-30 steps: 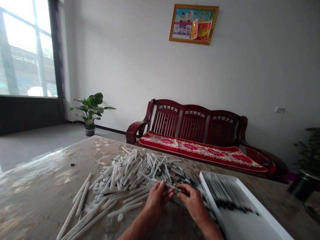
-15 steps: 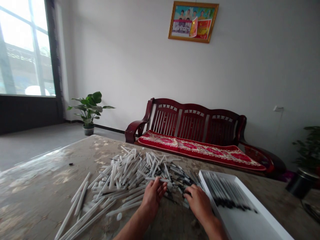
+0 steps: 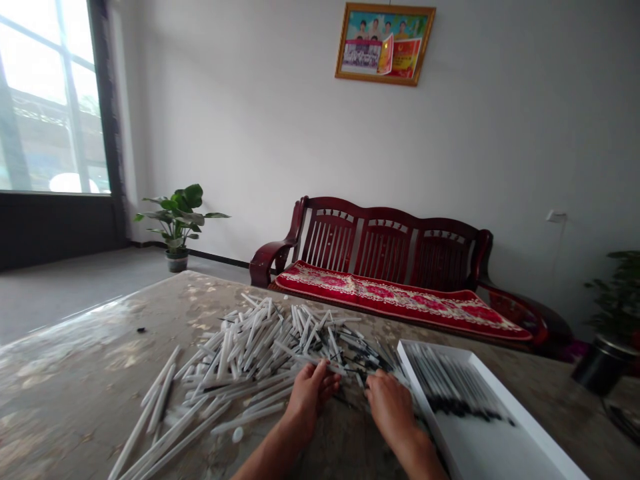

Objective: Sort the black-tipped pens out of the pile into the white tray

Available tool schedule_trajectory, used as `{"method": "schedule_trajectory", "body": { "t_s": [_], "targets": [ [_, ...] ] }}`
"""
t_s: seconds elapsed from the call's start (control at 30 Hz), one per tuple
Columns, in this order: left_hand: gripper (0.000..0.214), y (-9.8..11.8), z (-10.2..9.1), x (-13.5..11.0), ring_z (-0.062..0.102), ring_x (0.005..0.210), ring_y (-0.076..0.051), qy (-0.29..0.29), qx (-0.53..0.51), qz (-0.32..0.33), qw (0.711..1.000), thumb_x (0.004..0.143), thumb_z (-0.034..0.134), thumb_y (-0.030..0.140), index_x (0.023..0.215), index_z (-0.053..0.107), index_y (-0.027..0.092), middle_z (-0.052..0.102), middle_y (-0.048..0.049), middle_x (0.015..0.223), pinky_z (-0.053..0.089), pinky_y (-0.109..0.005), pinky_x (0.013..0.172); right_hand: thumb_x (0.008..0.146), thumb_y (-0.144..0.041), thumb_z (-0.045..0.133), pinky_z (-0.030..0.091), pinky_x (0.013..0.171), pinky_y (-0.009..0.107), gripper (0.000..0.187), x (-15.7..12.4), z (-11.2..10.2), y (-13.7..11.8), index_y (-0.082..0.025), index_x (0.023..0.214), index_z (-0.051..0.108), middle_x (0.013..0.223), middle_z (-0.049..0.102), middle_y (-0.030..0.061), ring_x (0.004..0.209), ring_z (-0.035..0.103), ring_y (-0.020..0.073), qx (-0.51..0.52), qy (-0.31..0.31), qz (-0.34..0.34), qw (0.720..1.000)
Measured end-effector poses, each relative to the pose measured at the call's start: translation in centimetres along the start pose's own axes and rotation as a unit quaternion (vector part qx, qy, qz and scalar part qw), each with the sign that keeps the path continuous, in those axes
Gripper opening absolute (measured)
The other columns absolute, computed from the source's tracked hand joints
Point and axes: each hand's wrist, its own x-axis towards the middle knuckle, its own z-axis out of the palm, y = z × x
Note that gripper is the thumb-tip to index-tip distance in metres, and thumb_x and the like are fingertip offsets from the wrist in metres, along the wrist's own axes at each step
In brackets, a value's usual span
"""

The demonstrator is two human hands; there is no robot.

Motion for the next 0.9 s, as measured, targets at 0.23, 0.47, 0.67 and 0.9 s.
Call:
{"method": "schedule_trajectory", "body": {
  "t_s": [0.23, 0.47, 0.67, 0.9],
  "targets": [
    [0.015, 0.2, 0.1, -0.3, 0.069, 0.058, -0.014, 0.001, 0.005, -0.002, 1.0, 0.081, 0.07, 0.017, 0.077, 0.056, 0.015, 0.069, -0.0036, 0.065, 0.057, -0.023, 0.054, 0.086, -0.008, 0.051, 0.047, 0.077, 0.031, 0.024, -0.6, 0.0, -0.8, -0.019, 0.093, 0.071, 0.101, 0.071, 0.0104, 0.1, 0.065, 0.0262, -0.011, 0.011, -0.008, 1.0],
    [0.013, 0.4, 0.2, -0.3, 0.07, 0.058, -0.013, 0.01, -0.022, -0.005, 1.0, 0.084, 0.067, 0.014, 0.076, 0.056, 0.015, 0.069, -0.0038, 0.065, 0.058, -0.022, 0.057, 0.087, -0.018, 0.056, 0.045, 0.066, 0.023, 0.011, 0.0, 1.3, -0.3, -0.022, 0.086, 0.066, 0.082, 0.074, 0.0033, 0.078, 0.071, 0.0192, 0.204, 0.114, 0.012, 0.972],
    [0.011, 0.2, 0.1, -0.3, 0.07, 0.058, -0.013, 0.004, -0.019, -0.007, 1.0, 0.085, 0.066, 0.013, 0.08, 0.056, 0.013, 0.07, -0.0045, 0.066, 0.059, -0.022, 0.057, 0.08, -0.022, 0.06, 0.049, 0.062, 0.023, 0.007, 0.3, 1.9, -1.1, -0.022, 0.077, 0.066, 0.072, 0.072, 0.0007, 0.066, 0.068, 0.0178, 0.433, 0.171, -0.014, 0.885],
    [0.009, 0.2, 0.3, -0.3, 0.071, 0.06, -0.014, -0.009, -0.024, -0.003, 1.0, 0.085, 0.065, 0.012, 0.082, 0.056, 0.013, 0.07, -0.0052, 0.068, 0.059, -0.023, 0.058, 0.079, -0.024, 0.059, 0.051, 0.069, 0.025, 0.01, 0.3, 2.6, -1.5, -0.022, 0.082, 0.069, 0.079, 0.073, 0.0026, 0.072, 0.068, 0.0192, 0.492, 0.194, -0.017, 0.849]
  ]
}}
